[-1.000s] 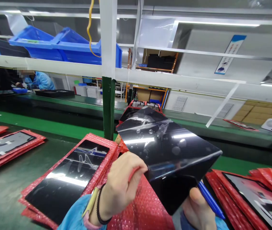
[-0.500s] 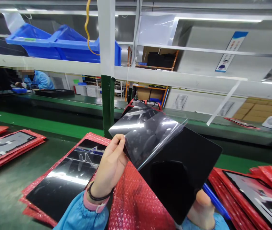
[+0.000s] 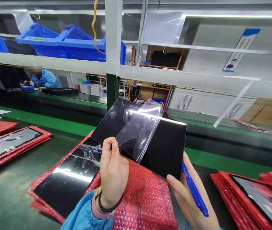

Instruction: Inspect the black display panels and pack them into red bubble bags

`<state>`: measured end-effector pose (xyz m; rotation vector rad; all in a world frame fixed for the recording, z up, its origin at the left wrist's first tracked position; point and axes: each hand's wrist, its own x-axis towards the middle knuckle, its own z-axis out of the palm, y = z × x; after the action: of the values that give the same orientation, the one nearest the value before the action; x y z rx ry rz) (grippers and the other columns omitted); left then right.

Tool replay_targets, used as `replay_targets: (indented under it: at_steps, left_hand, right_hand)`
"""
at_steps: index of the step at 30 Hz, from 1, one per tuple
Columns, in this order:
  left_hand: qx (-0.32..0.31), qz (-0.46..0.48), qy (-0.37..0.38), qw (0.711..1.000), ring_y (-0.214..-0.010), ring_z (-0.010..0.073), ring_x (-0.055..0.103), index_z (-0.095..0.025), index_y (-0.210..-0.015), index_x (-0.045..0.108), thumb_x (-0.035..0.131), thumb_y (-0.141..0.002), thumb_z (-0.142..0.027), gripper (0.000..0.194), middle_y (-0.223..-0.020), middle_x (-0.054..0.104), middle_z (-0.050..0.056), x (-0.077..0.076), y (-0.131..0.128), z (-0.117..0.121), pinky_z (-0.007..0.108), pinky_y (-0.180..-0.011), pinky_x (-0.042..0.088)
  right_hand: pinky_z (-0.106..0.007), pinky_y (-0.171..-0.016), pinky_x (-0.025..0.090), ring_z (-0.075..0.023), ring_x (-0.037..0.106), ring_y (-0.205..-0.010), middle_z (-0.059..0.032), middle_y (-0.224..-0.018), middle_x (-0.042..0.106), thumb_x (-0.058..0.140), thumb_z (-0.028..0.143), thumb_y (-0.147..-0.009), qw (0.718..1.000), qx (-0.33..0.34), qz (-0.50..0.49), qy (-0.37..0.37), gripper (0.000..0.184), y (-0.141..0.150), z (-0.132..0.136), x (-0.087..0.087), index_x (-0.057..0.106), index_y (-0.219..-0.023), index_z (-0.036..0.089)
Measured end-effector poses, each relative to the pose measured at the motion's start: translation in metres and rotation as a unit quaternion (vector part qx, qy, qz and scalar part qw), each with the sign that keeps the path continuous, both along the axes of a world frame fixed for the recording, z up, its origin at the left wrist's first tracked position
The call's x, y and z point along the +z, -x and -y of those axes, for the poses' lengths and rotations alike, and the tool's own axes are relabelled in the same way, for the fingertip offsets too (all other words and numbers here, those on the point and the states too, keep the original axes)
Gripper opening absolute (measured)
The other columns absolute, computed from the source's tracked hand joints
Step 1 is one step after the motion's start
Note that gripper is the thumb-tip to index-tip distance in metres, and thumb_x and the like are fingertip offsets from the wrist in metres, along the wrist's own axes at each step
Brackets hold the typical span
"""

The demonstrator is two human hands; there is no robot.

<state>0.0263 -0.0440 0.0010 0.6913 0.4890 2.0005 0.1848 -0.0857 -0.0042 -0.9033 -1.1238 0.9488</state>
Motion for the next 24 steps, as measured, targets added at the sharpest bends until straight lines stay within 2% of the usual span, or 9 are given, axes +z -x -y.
replay_targets:
  at_steps: [2,4,7,9,13,15,19,21,24]
  left_hand:
    - [-0.002,0.009,0.001,1.000,-0.095,0.0119,0.059,-0.026,-0.090,0.056,0.064,-0.088,-0.033,0.011,-0.098,0.061,-0.003,0.002,0.000,-0.001,0.016,-0.071,0.048]
    - [0.000,0.020,-0.002,1.000,-0.091,0.0112,0.059,-0.026,-0.091,0.058,0.064,-0.088,-0.032,0.009,-0.096,0.062,-0.003,0.004,0.001,-0.001,0.019,-0.078,0.050]
    - [0.000,0.027,-0.008,1.000,-0.086,0.0107,0.060,-0.026,-0.088,0.058,0.065,-0.087,-0.031,0.008,-0.091,0.063,-0.004,0.009,0.003,-0.002,0.022,-0.081,0.052]
    - [-0.002,0.026,-0.010,1.000,-0.085,0.0112,0.061,-0.026,-0.087,0.057,0.065,-0.086,-0.031,0.010,-0.090,0.064,-0.004,0.012,0.004,-0.002,0.023,-0.081,0.052]
    - [0.005,0.030,-0.008,1.000,-0.085,0.0108,0.063,-0.025,-0.085,0.057,0.065,-0.086,-0.030,0.009,-0.090,0.066,-0.004,0.015,0.007,-0.002,0.023,-0.085,0.051]
    - [0.007,0.034,-0.003,0.999,-0.083,0.0104,0.064,-0.024,-0.084,0.057,0.067,-0.085,-0.029,0.011,-0.087,0.066,-0.005,0.016,0.009,-0.002,0.022,-0.082,0.052]
    - [0.021,0.045,0.001,0.999,-0.076,0.0076,0.065,-0.022,-0.082,0.060,0.075,-0.078,-0.028,0.017,-0.078,0.067,-0.006,0.019,0.013,-0.005,0.013,-0.070,0.051]
    - [0.035,0.048,-0.007,0.998,-0.071,0.0056,0.064,-0.021,-0.080,0.061,0.078,-0.076,-0.028,0.019,-0.075,0.067,-0.006,0.019,0.014,-0.007,0.009,-0.064,0.048]
    - [0.039,0.043,-0.012,0.998,-0.069,0.0064,0.064,-0.021,-0.080,0.061,0.078,-0.075,-0.029,0.020,-0.074,0.067,-0.006,0.017,0.015,-0.010,0.012,-0.065,0.049]
  right_hand:
    - [-0.044,-0.120,0.018,-0.0248,0.025,-0.146,0.0027,-0.154,0.040,0.073,0.033,-0.080,1.000,0.002,-0.006,0.001,0.068,-0.003,0.000,-0.003,0.046,-0.141,0.035]
    - [-0.045,-0.120,0.020,-0.0247,0.026,-0.146,0.0036,-0.154,0.039,0.071,0.030,-0.081,0.999,0.035,-0.030,0.001,0.064,-0.007,-0.001,-0.006,0.047,-0.140,0.036]
    - [-0.045,-0.116,0.030,-0.0251,0.028,-0.145,0.0047,-0.152,0.042,0.069,0.025,-0.081,0.991,0.105,-0.085,-0.001,0.062,-0.012,-0.001,-0.007,0.050,-0.138,0.038]
    - [-0.047,-0.112,0.037,-0.0279,0.030,-0.144,0.0036,-0.151,0.043,0.071,0.027,-0.078,0.984,0.134,-0.113,0.005,0.064,-0.012,0.000,-0.005,0.050,-0.138,0.039]
    - [-0.048,-0.109,0.041,-0.0312,0.034,-0.142,-0.0004,-0.150,0.046,0.080,0.035,-0.070,0.987,0.127,-0.094,0.020,0.077,-0.005,0.002,0.003,0.048,-0.140,0.037]
    - [-0.048,-0.110,0.040,-0.0307,0.040,-0.138,-0.0027,-0.146,0.051,0.082,0.036,-0.070,0.988,0.135,-0.072,0.014,0.083,-0.003,0.002,0.004,0.043,-0.143,0.037]
    - [-0.047,-0.111,0.037,-0.0276,0.050,-0.132,-0.0040,-0.141,0.056,0.081,0.034,-0.073,0.981,0.183,-0.058,0.009,0.090,-0.002,-0.001,0.001,0.031,-0.148,0.040]
    - [-0.046,-0.109,0.040,-0.0279,0.052,-0.129,-0.0060,-0.140,0.057,0.079,0.035,-0.076,0.981,0.188,-0.043,-0.004,0.087,-0.003,-0.001,-0.001,0.032,-0.148,0.038]
    - [-0.043,-0.105,0.044,-0.0269,0.058,-0.123,-0.0061,-0.134,0.062,0.074,0.034,-0.081,0.984,0.173,-0.027,-0.019,0.072,-0.005,0.000,-0.004,0.040,-0.145,0.038]
